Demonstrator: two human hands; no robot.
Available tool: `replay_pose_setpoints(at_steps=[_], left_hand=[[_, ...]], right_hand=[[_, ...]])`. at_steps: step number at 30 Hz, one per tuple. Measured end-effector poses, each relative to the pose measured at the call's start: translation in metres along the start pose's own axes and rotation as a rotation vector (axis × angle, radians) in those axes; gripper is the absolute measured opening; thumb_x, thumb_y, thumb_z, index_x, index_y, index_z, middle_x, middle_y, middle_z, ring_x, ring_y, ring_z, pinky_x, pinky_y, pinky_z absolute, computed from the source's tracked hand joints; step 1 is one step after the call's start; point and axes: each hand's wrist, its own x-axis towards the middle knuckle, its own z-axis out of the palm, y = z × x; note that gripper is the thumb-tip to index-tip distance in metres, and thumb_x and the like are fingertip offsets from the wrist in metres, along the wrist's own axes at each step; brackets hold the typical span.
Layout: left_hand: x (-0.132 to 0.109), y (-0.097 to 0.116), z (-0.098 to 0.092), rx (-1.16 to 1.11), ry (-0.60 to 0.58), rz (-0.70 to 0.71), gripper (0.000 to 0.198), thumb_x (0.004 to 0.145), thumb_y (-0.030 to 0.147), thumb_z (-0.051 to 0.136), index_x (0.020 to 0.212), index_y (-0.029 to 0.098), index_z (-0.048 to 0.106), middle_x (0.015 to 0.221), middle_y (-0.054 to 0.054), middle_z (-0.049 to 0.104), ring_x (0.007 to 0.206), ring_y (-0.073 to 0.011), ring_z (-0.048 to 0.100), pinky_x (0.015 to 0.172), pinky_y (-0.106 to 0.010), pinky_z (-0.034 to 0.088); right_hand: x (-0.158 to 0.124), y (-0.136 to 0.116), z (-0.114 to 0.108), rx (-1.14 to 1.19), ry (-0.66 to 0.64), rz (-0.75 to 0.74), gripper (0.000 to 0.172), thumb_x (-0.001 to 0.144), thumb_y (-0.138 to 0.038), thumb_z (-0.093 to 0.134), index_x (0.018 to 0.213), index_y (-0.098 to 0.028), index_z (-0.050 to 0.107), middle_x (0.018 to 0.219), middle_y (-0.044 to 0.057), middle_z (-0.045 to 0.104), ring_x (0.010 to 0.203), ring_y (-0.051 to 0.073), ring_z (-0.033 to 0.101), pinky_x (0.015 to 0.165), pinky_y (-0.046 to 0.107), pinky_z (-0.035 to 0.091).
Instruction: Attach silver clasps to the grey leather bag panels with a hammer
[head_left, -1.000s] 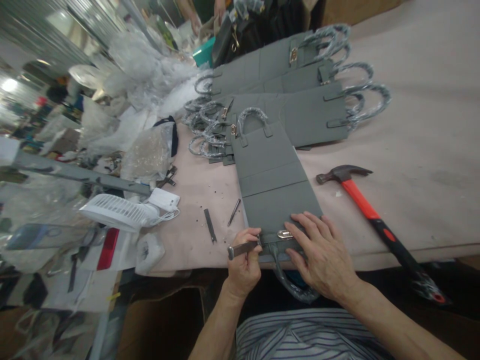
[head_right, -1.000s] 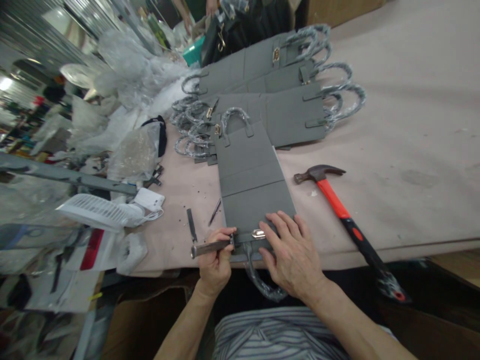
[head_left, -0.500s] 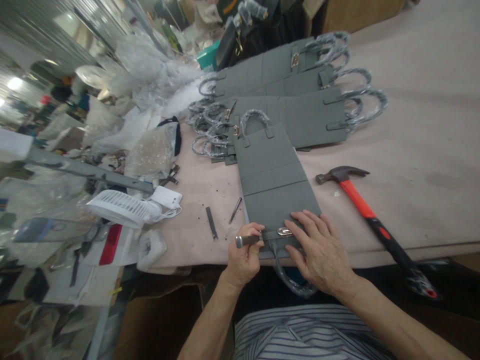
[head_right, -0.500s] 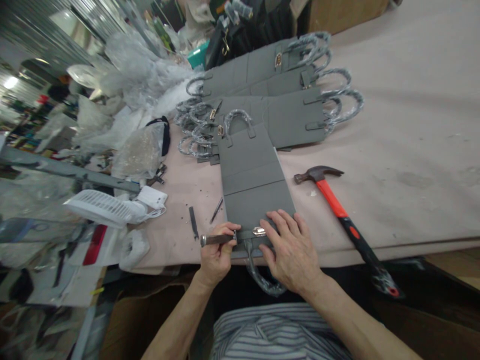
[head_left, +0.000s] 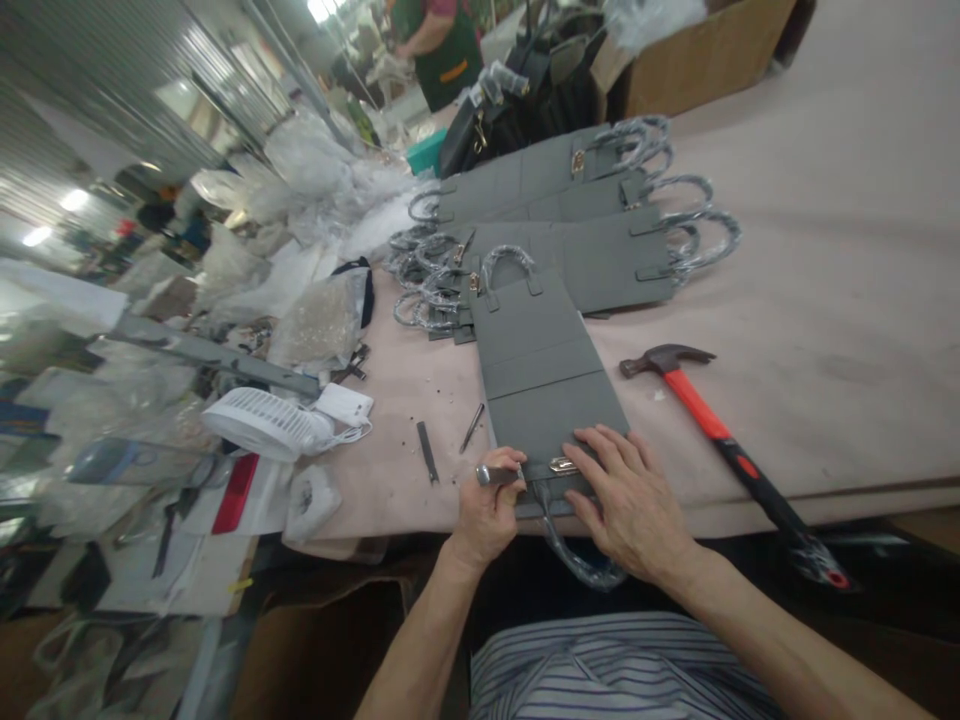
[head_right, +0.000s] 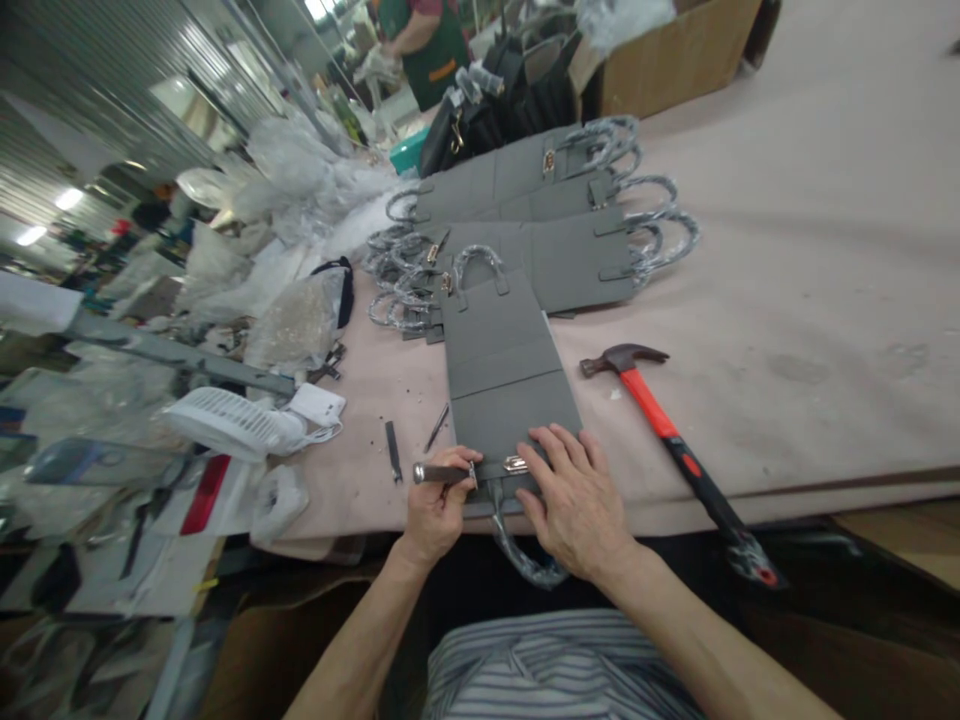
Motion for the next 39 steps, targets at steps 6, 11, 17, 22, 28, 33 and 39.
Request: replay_pose_setpoints(at_steps=[6,11,17,22,28,33,39], left_hand=[[0.002,-0.001,-0.002,-0.022,-0.004,-0.021,0.006,0.096,0.018,0.054,0.100,0.020,0.058,0.101,-0.008,0.069,0.097,-0.0194,0.070,0.087,-0.037,0.058],[-0.001,0.000,0.002,0.059,0.061,-0.002,0.005,0.097,0.021,0.055,0.099,0.019,0.059,0.099,-0.008,0.069,0.095,-0.0202,0.071,0.086,-0.038,0.058],[-0.004,0.000,0.005,0.061,0.088,-0.012,0.004,0.097,0.019,0.055,0.098,0.019,0.058,0.100,-0.008,0.069,0.094,-0.0195,0.070,0.086,-0.037,0.057],[-0.003,0.001,0.005,0.079,0.080,0.005,0.005,0.096,0.017,0.055,0.100,0.019,0.058,0.100,-0.008,0.069,0.095,-0.0192,0.070,0.087,-0.037,0.057],[-0.004,0.003,0.006,0.108,0.065,-0.012,0.007,0.096,0.017,0.053,0.100,0.019,0.058,0.102,-0.009,0.070,0.097,-0.0199,0.070,0.088,-0.037,0.058],[-0.005,0.004,0.007,0.135,0.084,-0.030,0.008,0.096,0.018,0.053,0.101,0.019,0.059,0.104,-0.011,0.072,0.100,-0.0214,0.071,0.088,-0.039,0.059],[-0.006,0.001,0.008,0.114,0.080,-0.035,0.009,0.093,0.016,0.055,0.100,0.019,0.061,0.105,-0.012,0.075,0.100,-0.0219,0.073,0.089,-0.039,0.060]], right_hand=[[-0.001,0.000,-0.002,-0.008,0.003,-0.005,0.040,0.094,-0.033,0.056,0.131,-0.018,0.063,0.142,0.014,0.057,0.134,0.034,0.046,0.115,0.055,0.030],[-0.001,-0.001,-0.003,-0.017,0.006,-0.011,0.039,0.094,-0.031,0.056,0.130,-0.018,0.063,0.142,0.014,0.057,0.133,0.034,0.047,0.114,0.055,0.030],[-0.002,-0.001,-0.002,-0.003,-0.002,-0.007,0.041,0.094,-0.032,0.056,0.132,-0.018,0.061,0.144,0.013,0.055,0.135,0.033,0.045,0.116,0.055,0.028],[-0.002,0.000,-0.002,-0.001,0.010,-0.009,0.040,0.095,-0.032,0.056,0.131,-0.017,0.062,0.143,0.013,0.056,0.135,0.033,0.045,0.116,0.054,0.027],[-0.003,-0.001,-0.001,0.018,0.010,-0.015,0.040,0.095,-0.031,0.055,0.132,-0.018,0.060,0.143,0.013,0.056,0.135,0.034,0.044,0.116,0.056,0.028],[-0.001,0.013,-0.016,0.159,0.062,-0.033,0.040,0.095,-0.029,0.052,0.132,-0.016,0.057,0.135,0.016,0.058,0.126,0.032,0.052,0.106,0.053,0.042],[-0.014,0.072,-0.055,-0.138,0.230,0.149,0.037,0.095,-0.033,0.050,0.126,-0.014,0.058,0.118,0.020,0.062,0.105,0.035,0.061,0.088,0.050,0.049]])
